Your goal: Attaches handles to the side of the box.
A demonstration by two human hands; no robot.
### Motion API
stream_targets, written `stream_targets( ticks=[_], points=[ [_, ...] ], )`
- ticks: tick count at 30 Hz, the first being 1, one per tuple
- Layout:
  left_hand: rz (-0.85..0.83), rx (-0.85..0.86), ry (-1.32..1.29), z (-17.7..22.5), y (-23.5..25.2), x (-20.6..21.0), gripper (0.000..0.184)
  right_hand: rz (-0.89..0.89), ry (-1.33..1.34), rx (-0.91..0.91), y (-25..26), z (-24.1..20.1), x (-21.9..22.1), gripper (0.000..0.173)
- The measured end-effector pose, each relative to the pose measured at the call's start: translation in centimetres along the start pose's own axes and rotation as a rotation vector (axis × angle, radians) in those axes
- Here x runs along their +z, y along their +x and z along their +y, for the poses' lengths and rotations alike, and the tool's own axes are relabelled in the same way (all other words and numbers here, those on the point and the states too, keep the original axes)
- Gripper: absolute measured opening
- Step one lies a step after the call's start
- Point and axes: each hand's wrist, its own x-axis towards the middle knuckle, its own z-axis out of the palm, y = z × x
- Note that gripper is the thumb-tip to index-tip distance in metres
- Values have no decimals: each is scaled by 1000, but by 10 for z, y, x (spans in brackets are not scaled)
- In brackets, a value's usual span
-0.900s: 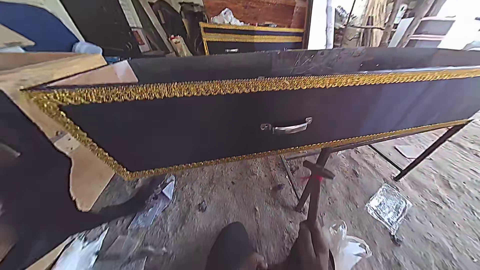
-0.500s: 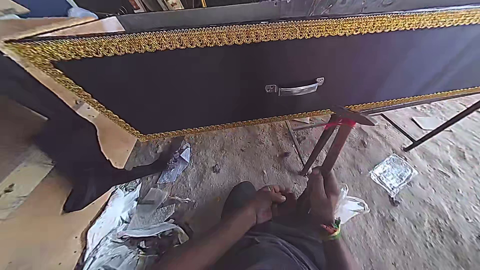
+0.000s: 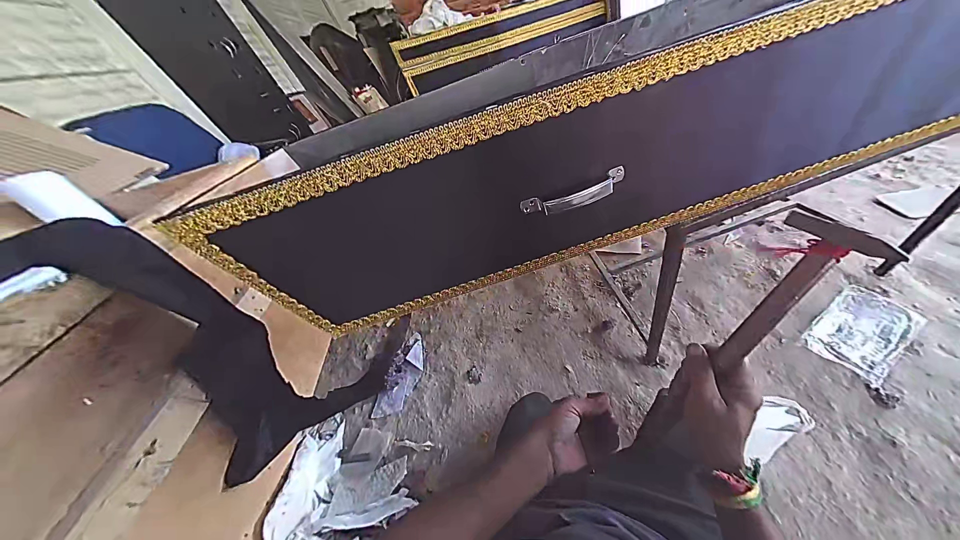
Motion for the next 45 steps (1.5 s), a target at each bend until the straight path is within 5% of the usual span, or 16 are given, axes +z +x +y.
stream_targets(
  ticks=[6, 11, 17, 26, 31, 38, 45],
  points=[
    [86, 5, 0, -12, 7, -5, 19, -198, -367, -34, -23, 31, 1, 51],
    [183, -75, 120, -39, 17, -30, 29, -291, -530, -176, -21, 25, 30, 58],
    [277, -108, 101, -61, 22, -55, 28, -313, -537, -196, -5, 12, 54, 60],
    [285, 64, 86, -53, 24, -55, 17, -357, -507, -208, -9, 17, 62, 57],
    [257, 86, 130, -39, 21, -49, 11, -327, -502, -266, -9, 13, 67, 57],
    [204, 366, 170, -4, 10, -51, 15, -344, -506, -218, -13, 19, 72, 51],
    [308, 376, 150, 7, 5, -45, 18, -358, -521, -204, -17, 24, 82, 52]
  ],
)
